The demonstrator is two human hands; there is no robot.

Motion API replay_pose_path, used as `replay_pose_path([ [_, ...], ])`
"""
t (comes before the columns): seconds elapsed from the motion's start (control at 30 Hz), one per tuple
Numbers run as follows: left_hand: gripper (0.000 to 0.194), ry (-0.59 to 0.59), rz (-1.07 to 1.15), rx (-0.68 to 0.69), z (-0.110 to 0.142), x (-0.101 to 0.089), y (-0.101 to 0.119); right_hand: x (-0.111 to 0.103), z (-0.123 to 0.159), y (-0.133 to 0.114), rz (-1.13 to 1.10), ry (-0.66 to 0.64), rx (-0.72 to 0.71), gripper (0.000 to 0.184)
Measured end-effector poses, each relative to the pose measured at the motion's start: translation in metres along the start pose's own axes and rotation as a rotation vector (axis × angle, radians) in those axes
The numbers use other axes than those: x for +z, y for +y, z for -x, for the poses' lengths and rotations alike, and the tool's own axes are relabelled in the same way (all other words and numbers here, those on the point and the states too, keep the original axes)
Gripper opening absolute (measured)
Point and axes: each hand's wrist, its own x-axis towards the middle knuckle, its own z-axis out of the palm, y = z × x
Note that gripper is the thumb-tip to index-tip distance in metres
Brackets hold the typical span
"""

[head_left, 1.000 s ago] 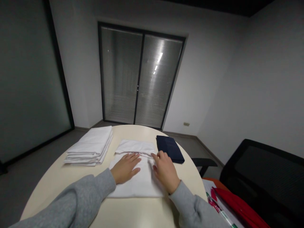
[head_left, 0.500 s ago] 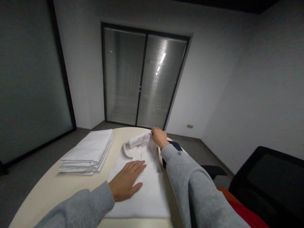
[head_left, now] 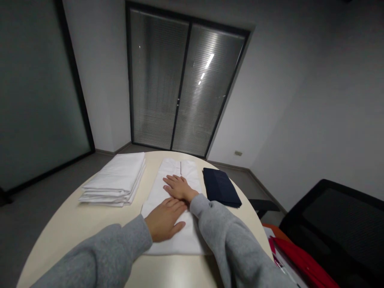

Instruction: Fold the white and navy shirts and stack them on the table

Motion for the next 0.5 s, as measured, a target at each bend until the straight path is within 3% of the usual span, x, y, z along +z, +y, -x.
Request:
replay_pose_path([
  [0.27,0.05,0.044,-0.044,-0.002,0.001,0.007,0.002,0.014,0.001,0.01,-0.198,0.203,0.062,0.045],
  [0.5,0.053,0.0,-0.142,-0.01,-0.004,-0.004,0.008,0.013,-0.002,0.027,-0.393,0.342,0.083,0.039],
])
